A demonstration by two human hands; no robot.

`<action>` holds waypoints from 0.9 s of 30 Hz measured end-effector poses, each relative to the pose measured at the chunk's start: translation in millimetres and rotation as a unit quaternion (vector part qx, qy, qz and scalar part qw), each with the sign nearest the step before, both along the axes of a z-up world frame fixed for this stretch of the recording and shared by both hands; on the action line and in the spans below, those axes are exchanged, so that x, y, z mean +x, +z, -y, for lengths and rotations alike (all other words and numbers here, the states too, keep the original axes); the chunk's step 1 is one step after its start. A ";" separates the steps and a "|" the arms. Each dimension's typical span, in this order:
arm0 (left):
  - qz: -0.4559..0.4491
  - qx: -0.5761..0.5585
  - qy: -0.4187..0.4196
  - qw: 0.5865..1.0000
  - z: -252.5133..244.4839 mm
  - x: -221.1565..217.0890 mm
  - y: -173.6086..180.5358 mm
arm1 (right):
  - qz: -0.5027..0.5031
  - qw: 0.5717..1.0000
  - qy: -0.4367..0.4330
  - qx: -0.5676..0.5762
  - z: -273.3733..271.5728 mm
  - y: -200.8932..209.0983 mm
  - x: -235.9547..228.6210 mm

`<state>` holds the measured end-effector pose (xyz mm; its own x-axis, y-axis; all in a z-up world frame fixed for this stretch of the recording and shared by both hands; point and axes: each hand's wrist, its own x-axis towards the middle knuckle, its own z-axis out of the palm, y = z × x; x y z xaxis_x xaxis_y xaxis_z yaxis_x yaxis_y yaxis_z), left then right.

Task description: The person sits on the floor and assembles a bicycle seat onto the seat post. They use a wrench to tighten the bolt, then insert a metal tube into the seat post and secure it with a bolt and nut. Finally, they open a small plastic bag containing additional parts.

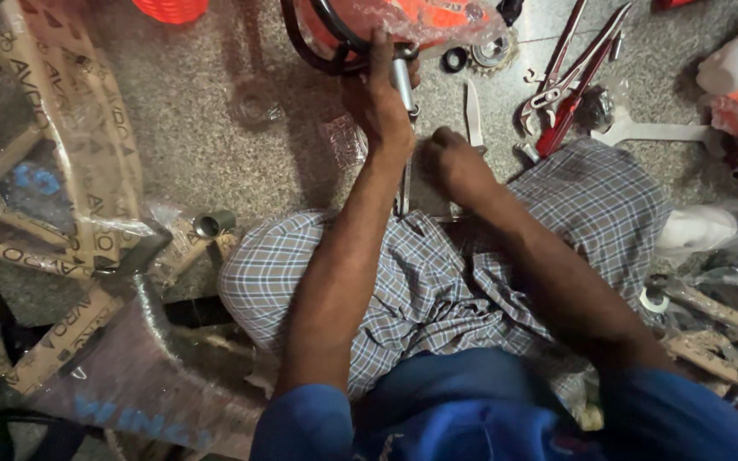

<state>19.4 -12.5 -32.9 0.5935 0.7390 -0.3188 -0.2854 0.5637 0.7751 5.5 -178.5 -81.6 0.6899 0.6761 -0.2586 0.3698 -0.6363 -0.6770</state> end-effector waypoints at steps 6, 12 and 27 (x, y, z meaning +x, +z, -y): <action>-0.017 0.035 0.014 0.999 6.2 4.1 -6.0 | 0.138 0.980 0.128 -0.062 3.2 4.2 -6.8; -0.046 0.059 0.012 0.997 13.1 1.8 -18.0 | 0.122 0.984 0.131 -0.007 5.8 3.0 -8.8; -0.103 0.161 0.000 0.982 14.9 -0.3 -24.4 | 0.139 0.972 0.190 0.001 0.0 -5.1 -17.8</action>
<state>19.1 -27.4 -57.3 0.5409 0.8211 -0.1822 -0.1034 0.2799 0.9545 -12.3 -178.5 -86.7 0.4340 0.8959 -0.0955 0.7465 -0.4169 -0.5186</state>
